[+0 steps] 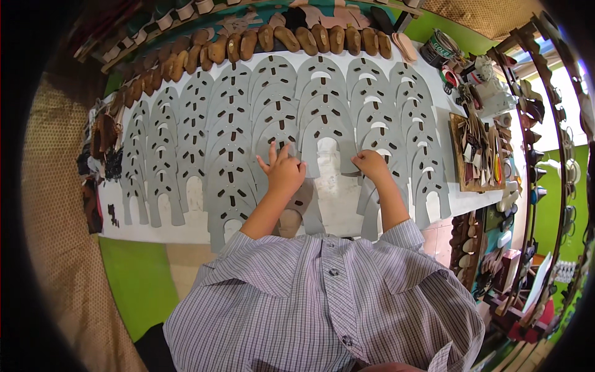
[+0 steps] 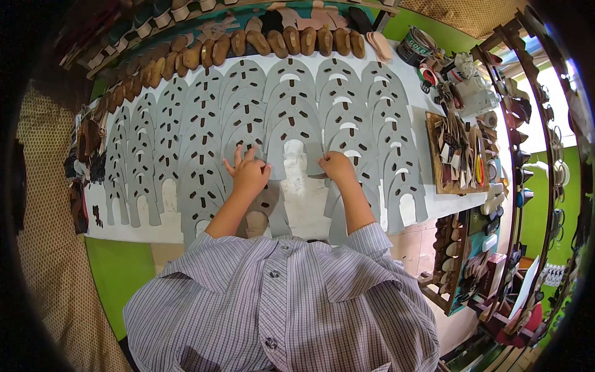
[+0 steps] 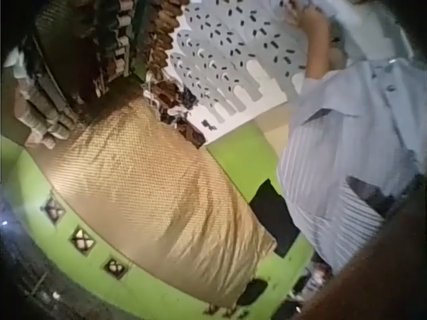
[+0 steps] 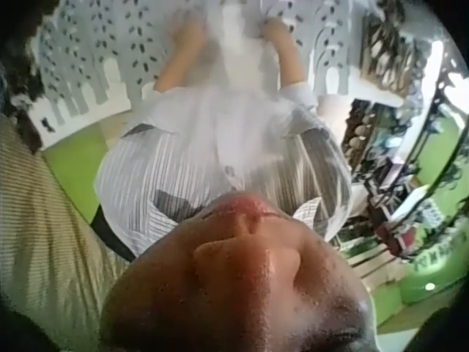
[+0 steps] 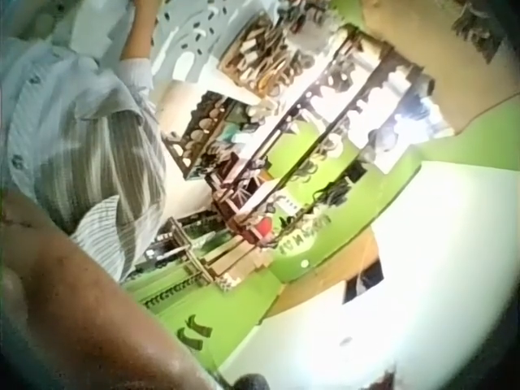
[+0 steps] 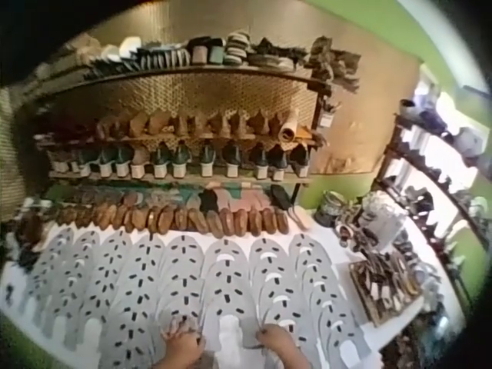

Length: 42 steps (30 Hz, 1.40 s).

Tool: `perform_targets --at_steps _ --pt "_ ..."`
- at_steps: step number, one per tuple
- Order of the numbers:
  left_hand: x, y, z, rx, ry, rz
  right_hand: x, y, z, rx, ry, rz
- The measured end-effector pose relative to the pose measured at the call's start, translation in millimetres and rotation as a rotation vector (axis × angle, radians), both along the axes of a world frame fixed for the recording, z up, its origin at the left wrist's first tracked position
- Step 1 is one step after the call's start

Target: Sorting and organizing white shoe upper components on a workbench.

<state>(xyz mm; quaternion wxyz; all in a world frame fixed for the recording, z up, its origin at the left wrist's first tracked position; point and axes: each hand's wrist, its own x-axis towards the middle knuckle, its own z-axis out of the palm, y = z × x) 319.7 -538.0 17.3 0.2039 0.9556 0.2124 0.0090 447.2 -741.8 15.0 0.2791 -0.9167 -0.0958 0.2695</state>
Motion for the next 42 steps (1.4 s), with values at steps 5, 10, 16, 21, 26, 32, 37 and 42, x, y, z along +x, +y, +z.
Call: perform_targets --at_steps 5,10,16,21,26,32,37,42 --pt "-9 1 0 -0.029 0.032 -0.027 -2 -7 4 0.011 0.094 0.028" --pt "-14 1 3 -0.038 0.056 -0.053 -7 -4 14 -0.055 0.147 0.074" --pt "6 8 -7 -0.017 -0.098 0.068 -1 4 -8 0.030 -0.246 -0.141" --pt "25 12 -9 -0.024 -0.014 0.086 0 22 -18 0.005 -0.246 -0.149" --pt "28 5 -9 0.015 -0.022 0.073 1 27 -17 -0.060 -0.159 -0.194" --pt "24 3 -9 -0.023 -0.058 0.074 1 24 -8 -0.031 -0.182 -0.096" --pt "25 1 0 -0.099 -0.014 0.069 8 12 -3 0.076 0.035 -0.144" --pt "15 5 -5 -0.137 0.029 0.071 0 6 2 0.118 0.077 -0.153"
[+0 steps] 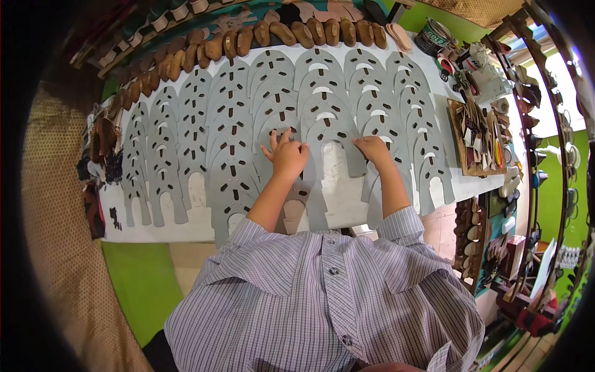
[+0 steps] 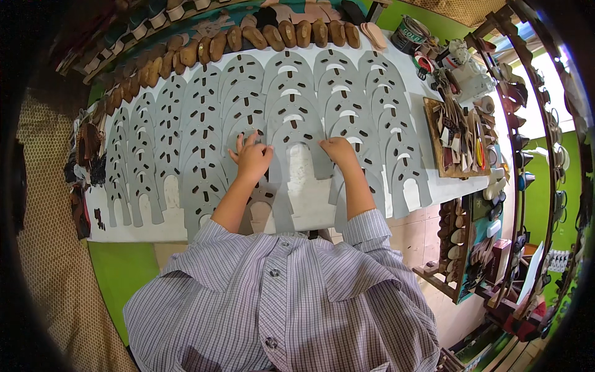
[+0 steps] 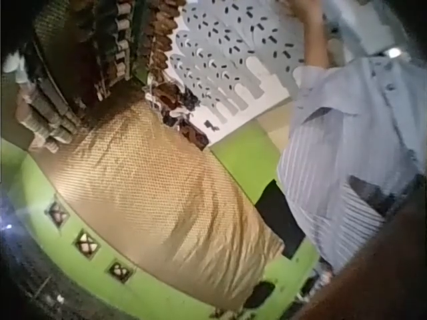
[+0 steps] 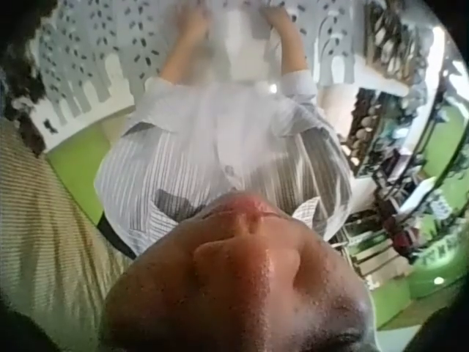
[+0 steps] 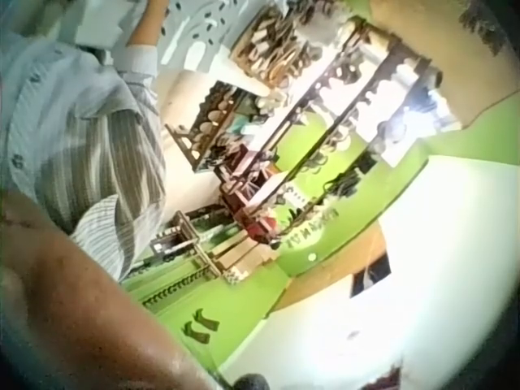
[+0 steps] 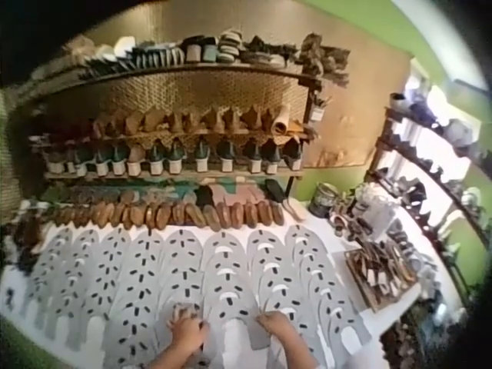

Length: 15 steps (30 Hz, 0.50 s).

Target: Sorting and organizing white shoe upper components on a workbench.

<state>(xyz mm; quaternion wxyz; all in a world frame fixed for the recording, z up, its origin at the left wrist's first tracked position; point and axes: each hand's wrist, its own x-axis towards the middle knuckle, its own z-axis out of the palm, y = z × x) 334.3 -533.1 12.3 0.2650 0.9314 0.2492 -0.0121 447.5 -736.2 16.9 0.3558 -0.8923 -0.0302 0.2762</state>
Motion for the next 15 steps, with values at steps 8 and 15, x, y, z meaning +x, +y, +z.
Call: perform_targets --at_steps 8,15 --pt "-28 -7 11 0.080 -0.003 -0.089 -10 -21 5 -0.075 0.053 0.190" --pt "-45 -13 -2 0.114 -0.083 -0.130 -15 -25 11 -0.161 0.117 0.299"
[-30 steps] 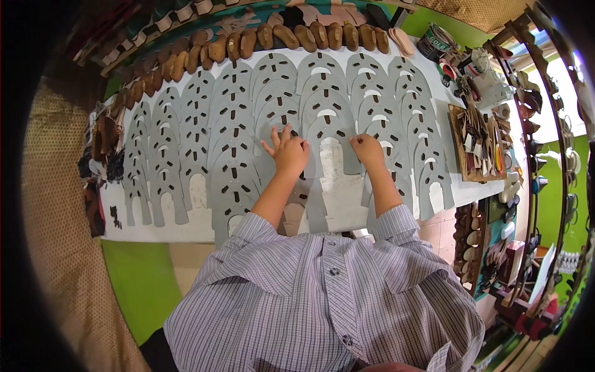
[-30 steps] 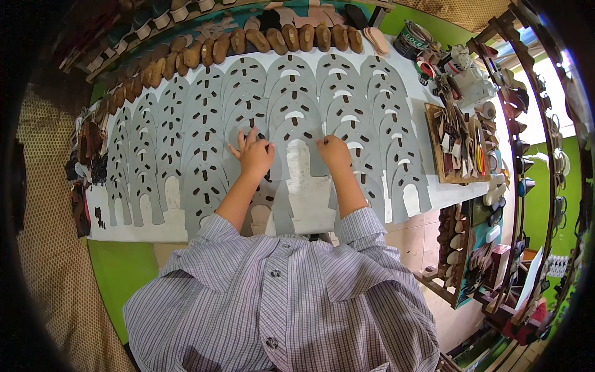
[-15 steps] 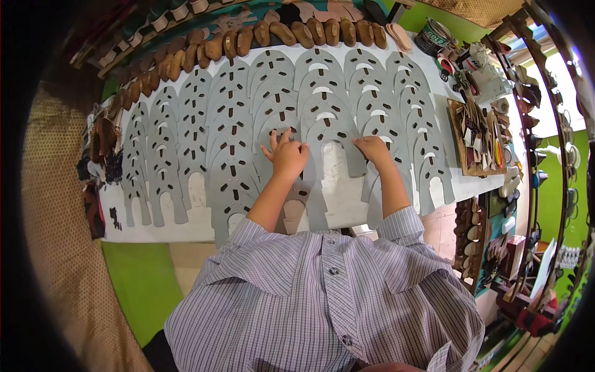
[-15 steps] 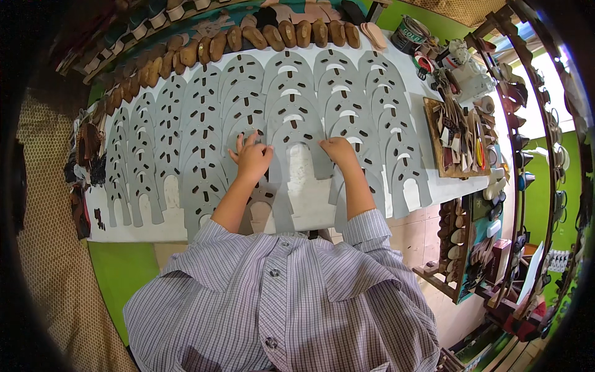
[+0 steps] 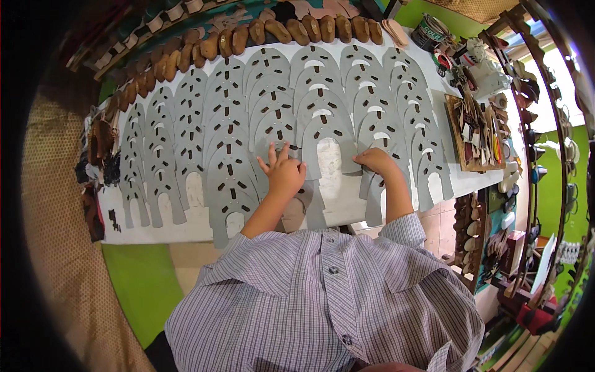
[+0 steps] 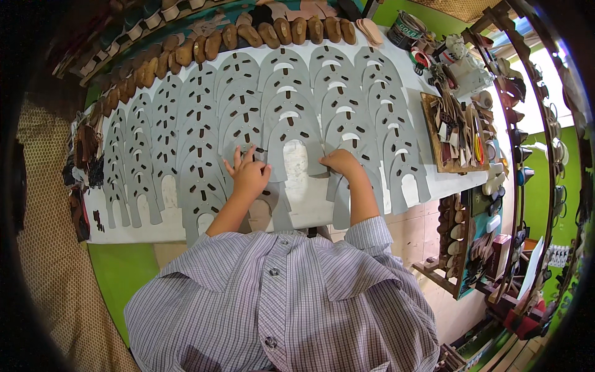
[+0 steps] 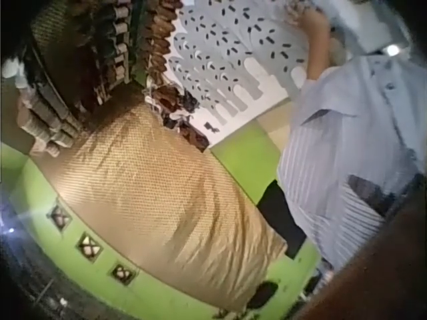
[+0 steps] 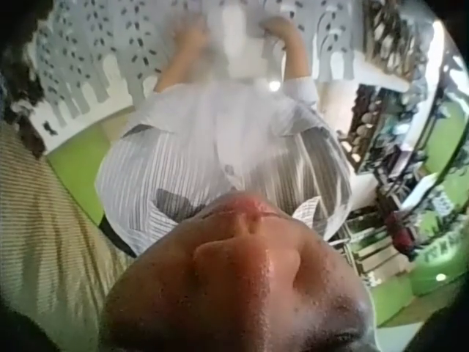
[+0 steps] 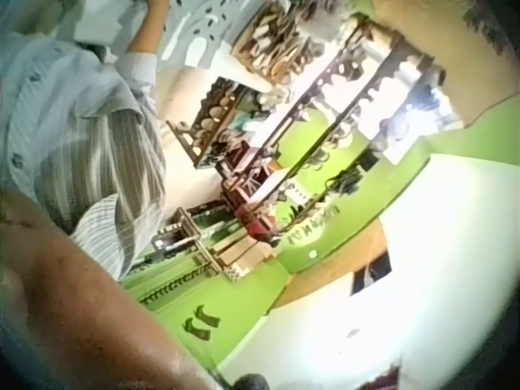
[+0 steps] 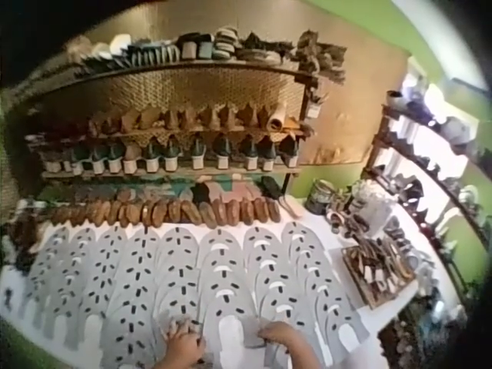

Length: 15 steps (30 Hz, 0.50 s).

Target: Sorting and organizing white shoe upper components on a workbench.

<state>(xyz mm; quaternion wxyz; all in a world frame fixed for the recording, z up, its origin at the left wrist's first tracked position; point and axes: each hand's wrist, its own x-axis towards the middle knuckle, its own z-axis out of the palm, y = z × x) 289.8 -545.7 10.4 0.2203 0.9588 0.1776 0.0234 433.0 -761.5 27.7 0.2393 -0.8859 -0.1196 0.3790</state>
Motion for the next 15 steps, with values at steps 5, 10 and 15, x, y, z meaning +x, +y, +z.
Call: perform_targets --at_steps 5,10,15 --pt "-2 -3 -4 -0.024 0.021 -0.003 -3 -3 3 0.009 0.050 -0.035" --pt "-7 -5 -2 -0.024 0.004 -0.019 -3 -13 -7 -0.030 -0.037 -0.023" --pt "-23 3 0 0.008 0.061 0.018 -20 1 13 -0.188 -0.137 -0.047"
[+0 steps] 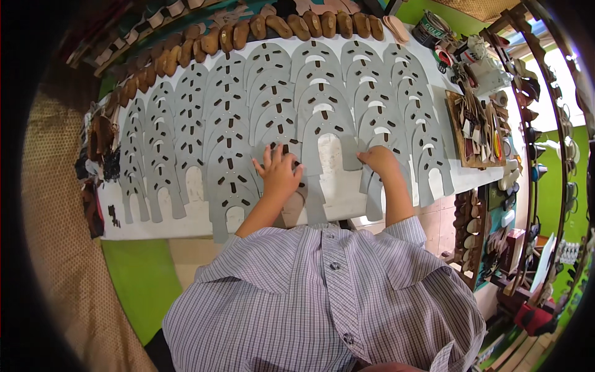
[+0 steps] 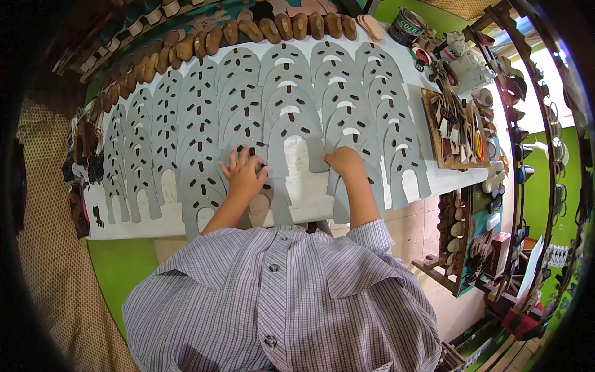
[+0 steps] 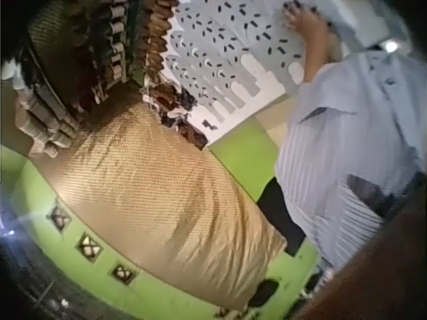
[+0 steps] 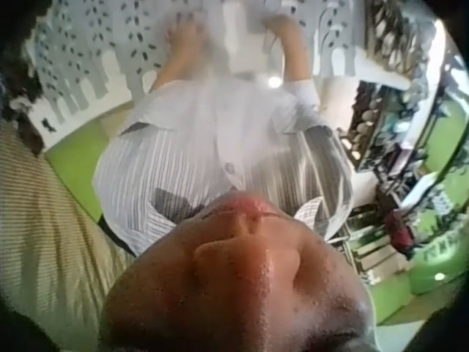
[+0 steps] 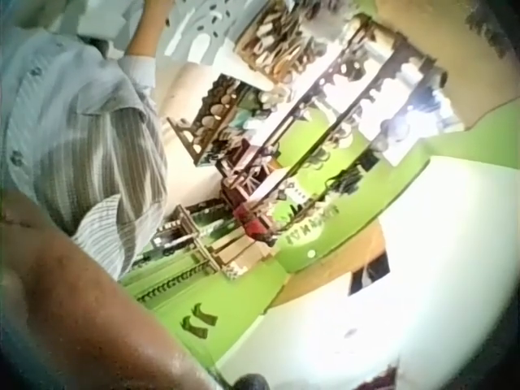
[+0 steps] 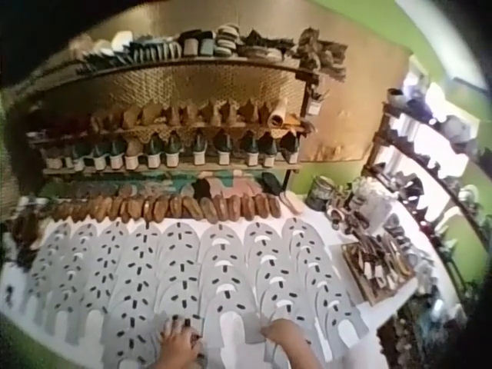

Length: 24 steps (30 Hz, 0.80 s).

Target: Sorting and organizing white shoe upper components on a workbench.

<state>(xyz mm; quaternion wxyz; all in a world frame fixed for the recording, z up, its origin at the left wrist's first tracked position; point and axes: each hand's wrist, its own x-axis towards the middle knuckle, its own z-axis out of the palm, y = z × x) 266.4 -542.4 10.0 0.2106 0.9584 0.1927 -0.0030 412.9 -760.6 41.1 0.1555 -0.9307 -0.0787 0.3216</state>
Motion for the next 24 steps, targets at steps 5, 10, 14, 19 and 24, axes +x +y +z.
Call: perform_targets --at_steps 5,10,14,19,24 --pt "-29 19 8 0.083 0.062 0.037 -40 24 -2 0.064 -0.045 0.128" --pt "-63 30 24 0.108 0.177 0.026 -88 42 -5 0.192 -0.001 0.242" --pt "-86 26 23 0.093 0.162 0.010 -111 51 -8 0.176 -0.077 0.299" --pt "-95 19 17 0.022 0.110 0.074 -135 60 -12 0.213 -0.183 0.269" --pt "-95 17 18 0.050 0.082 0.160 -144 66 -14 0.282 -0.140 0.222"
